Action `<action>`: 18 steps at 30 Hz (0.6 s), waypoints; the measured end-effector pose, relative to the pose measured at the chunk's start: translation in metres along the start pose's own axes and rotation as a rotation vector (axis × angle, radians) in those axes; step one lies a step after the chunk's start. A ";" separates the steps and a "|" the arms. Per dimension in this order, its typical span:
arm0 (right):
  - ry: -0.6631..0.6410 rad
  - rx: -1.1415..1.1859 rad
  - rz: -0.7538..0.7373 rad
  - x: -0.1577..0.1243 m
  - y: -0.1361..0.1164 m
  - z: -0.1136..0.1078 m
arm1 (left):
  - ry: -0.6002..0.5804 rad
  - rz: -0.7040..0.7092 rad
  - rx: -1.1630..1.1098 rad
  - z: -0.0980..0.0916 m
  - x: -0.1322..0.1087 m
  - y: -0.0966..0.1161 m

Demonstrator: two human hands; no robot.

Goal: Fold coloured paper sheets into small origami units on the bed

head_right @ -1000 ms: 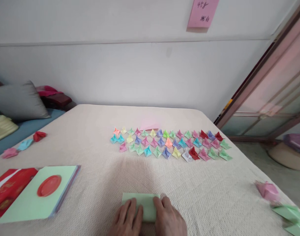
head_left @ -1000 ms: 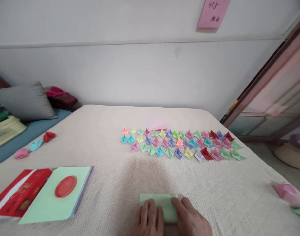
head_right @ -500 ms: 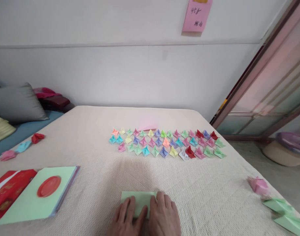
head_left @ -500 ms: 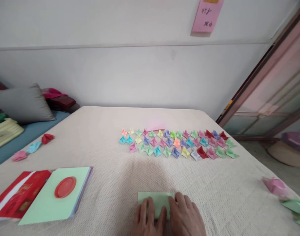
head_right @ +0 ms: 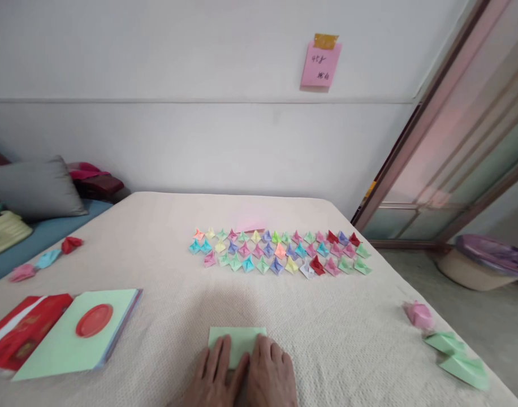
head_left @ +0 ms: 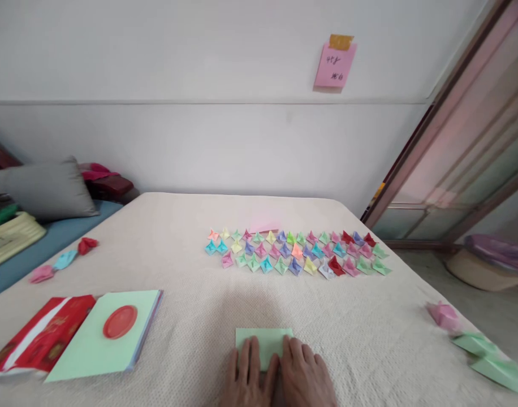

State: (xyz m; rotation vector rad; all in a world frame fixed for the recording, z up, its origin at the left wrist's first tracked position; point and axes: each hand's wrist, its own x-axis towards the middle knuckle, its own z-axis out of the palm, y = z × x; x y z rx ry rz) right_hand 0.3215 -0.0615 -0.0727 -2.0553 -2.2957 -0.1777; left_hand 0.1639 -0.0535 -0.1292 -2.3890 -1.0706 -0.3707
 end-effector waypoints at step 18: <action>-0.098 0.161 0.153 0.010 -0.002 -0.023 | -0.070 -0.045 -0.046 -0.007 -0.019 -0.003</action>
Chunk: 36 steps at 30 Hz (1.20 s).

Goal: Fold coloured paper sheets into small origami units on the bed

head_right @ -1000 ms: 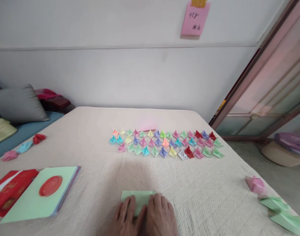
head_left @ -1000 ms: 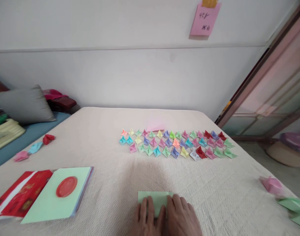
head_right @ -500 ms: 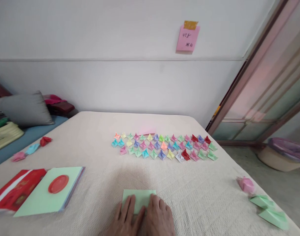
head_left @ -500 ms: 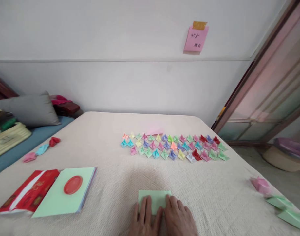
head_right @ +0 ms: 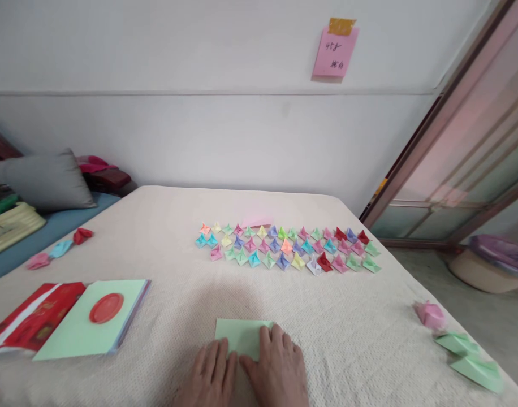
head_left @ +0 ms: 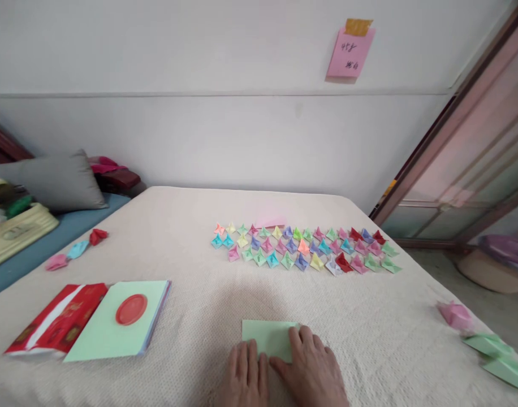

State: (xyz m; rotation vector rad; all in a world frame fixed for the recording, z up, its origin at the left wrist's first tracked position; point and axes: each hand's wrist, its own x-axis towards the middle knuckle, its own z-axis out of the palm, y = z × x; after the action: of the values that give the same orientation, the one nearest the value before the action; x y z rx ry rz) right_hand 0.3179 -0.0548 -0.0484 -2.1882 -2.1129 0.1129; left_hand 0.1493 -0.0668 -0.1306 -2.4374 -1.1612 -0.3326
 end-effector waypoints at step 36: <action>-0.193 0.151 -0.135 0.018 0.045 -0.023 | 0.094 -0.156 -0.119 -0.006 0.009 0.040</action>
State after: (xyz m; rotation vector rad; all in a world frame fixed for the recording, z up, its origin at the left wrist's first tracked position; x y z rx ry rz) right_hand 0.3662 -0.0391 -0.0305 -2.0156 -2.2593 0.4742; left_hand 0.1857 -0.0859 -0.1323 -2.4075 -1.3273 -0.5724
